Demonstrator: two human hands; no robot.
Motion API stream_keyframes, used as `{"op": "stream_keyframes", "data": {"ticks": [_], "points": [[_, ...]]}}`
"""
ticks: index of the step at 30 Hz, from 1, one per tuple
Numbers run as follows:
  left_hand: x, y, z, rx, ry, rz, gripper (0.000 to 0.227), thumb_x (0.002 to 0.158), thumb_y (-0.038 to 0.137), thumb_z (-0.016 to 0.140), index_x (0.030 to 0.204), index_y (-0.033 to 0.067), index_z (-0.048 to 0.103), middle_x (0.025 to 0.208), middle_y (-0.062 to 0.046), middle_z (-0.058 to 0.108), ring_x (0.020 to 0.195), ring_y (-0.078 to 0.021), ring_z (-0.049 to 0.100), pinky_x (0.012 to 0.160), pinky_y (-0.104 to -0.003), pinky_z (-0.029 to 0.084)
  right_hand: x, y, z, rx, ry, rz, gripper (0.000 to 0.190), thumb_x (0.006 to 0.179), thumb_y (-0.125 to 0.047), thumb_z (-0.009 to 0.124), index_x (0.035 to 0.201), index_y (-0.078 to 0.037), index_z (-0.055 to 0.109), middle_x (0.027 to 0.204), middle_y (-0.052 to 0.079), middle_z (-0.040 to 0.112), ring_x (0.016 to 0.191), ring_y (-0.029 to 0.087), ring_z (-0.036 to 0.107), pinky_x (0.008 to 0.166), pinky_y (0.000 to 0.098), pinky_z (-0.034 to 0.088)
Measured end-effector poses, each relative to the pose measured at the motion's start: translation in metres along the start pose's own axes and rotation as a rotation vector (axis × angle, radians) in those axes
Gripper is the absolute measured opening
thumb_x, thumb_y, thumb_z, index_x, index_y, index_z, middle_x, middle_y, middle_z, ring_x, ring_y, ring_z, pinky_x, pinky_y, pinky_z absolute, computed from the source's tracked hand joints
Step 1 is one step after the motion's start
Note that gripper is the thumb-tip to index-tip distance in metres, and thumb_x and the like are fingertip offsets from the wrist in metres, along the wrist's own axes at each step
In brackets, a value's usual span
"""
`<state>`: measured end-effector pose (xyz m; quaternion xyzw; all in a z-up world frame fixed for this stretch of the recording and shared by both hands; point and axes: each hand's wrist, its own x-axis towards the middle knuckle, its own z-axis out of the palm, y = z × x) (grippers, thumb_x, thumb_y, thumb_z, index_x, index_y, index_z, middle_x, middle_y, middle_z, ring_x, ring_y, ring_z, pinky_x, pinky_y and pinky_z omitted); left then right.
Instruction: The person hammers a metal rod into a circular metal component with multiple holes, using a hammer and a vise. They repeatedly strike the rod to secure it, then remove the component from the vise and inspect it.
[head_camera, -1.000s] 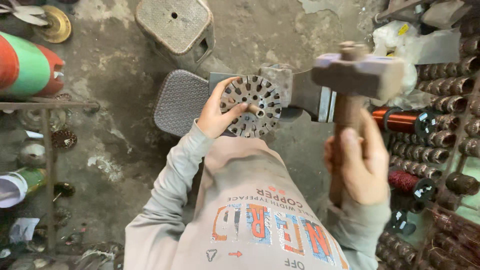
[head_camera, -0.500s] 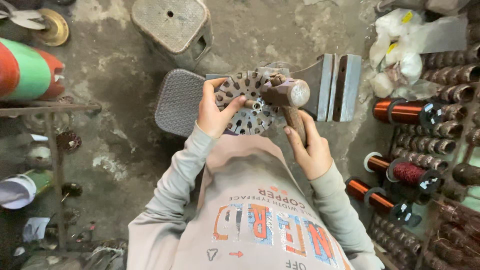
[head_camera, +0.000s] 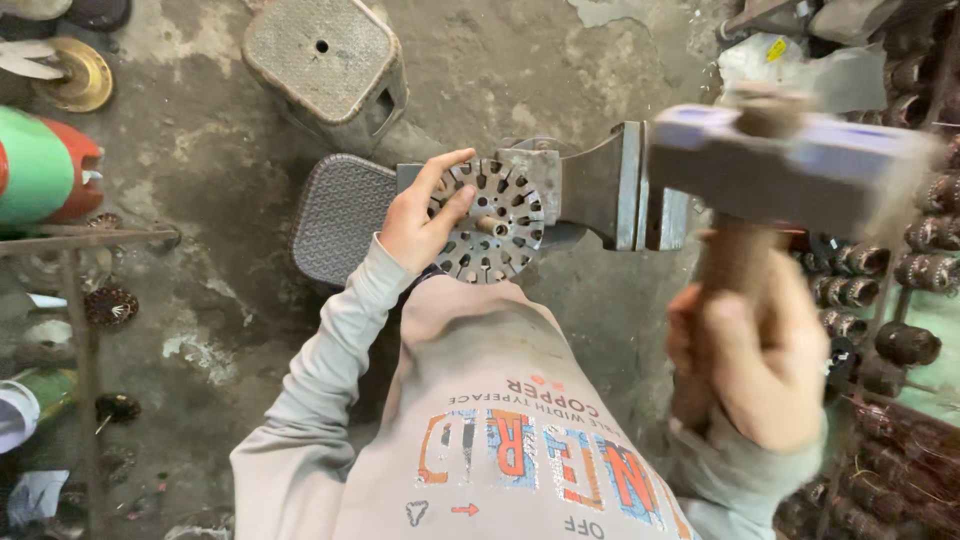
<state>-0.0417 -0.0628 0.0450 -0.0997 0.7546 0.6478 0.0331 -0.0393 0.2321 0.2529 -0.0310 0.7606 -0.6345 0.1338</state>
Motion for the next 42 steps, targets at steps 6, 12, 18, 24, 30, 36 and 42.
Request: {"op": "stream_keyframes", "data": {"ticks": [6, 12, 18, 24, 30, 36, 42], "points": [[0.009, 0.009, -0.002, 0.019, 0.026, 0.178, 0.046, 0.103, 0.028, 0.067, 0.142, 0.0095, 0.049, 0.128, -0.012, 0.068, 0.108, -0.0232, 0.067, 0.097, -0.035, 0.051, 0.000, 0.024, 0.016, -0.073, 0.201, -0.385, 0.061, 0.114, -0.041, 0.061, 0.149, 0.000, 0.033, 0.087, 0.007, 0.061, 0.061, 0.013, 0.060, 0.059, 0.0278, 0.048], [0.010, -0.008, 0.001, 0.032, 0.056, 0.152, 0.042, 0.102, 0.025, 0.072, 0.134, 0.0073, 0.052, 0.121, -0.012, 0.068, 0.107, -0.0261, 0.065, 0.097, -0.037, 0.052, 0.039, 0.096, 0.077, -0.548, -0.019, 0.019, 0.042, 0.104, -0.022, 0.063, 0.141, -0.010, 0.049, 0.091, 0.018, 0.072, 0.083, 0.021, 0.076, 0.071, 0.0331, 0.055], [-0.006, -0.006, 0.025, -0.176, 0.358, 0.128, 0.044, 0.096, 0.020, 0.078, 0.130, 0.0039, 0.055, 0.123, -0.013, 0.067, 0.109, -0.0222, 0.066, 0.100, -0.034, 0.052, 0.035, 0.117, 0.065, -0.560, -0.055, -0.017, 0.042, 0.104, -0.023, 0.063, 0.141, -0.009, 0.050, 0.091, 0.016, 0.072, 0.080, 0.022, 0.075, 0.071, 0.0331, 0.055], [-0.031, -0.005, 0.047, -0.150, 0.511, 0.121, 0.045, 0.104, 0.018, 0.070, 0.143, 0.0035, 0.053, 0.130, -0.014, 0.067, 0.115, -0.0218, 0.067, 0.099, -0.034, 0.053, 0.040, 0.108, 0.068, -0.067, -0.053, 0.401, 0.038, 0.102, -0.020, 0.061, 0.138, -0.014, 0.051, 0.065, 0.004, 0.049, 0.048, 0.012, 0.043, 0.042, 0.0289, 0.034], [0.000, -0.010, 0.013, -0.075, 0.241, 0.150, 0.041, 0.099, 0.017, 0.072, 0.137, 0.0054, 0.061, 0.119, -0.013, 0.074, 0.105, -0.0177, 0.071, 0.093, -0.032, 0.056, 0.023, 0.018, 0.027, 0.018, 0.017, 0.317, 0.030, 0.107, -0.020, 0.053, 0.133, -0.005, 0.049, 0.073, 0.005, 0.056, 0.053, 0.012, 0.049, 0.045, 0.0267, 0.041], [0.007, -0.001, 0.002, -0.113, 0.154, 0.122, 0.042, 0.098, 0.018, 0.072, 0.137, 0.0070, 0.061, 0.118, -0.013, 0.075, 0.106, -0.0149, 0.072, 0.093, -0.031, 0.057, -0.009, -0.024, 0.015, -0.098, 0.356, -0.374, 0.040, 0.107, -0.029, 0.057, 0.135, -0.004, 0.042, 0.081, 0.013, 0.058, 0.062, 0.012, 0.054, 0.049, 0.0279, 0.043], [0.002, 0.001, 0.000, -0.082, 0.213, 0.111, 0.042, 0.098, 0.019, 0.074, 0.137, 0.0084, 0.062, 0.117, -0.014, 0.076, 0.107, -0.0159, 0.073, 0.093, -0.032, 0.056, 0.032, 0.105, 0.068, -0.453, -0.012, 0.236, 0.037, 0.101, -0.025, 0.059, 0.134, -0.012, 0.049, 0.061, 0.007, 0.060, 0.047, 0.013, 0.056, 0.044, 0.0292, 0.043]]}}
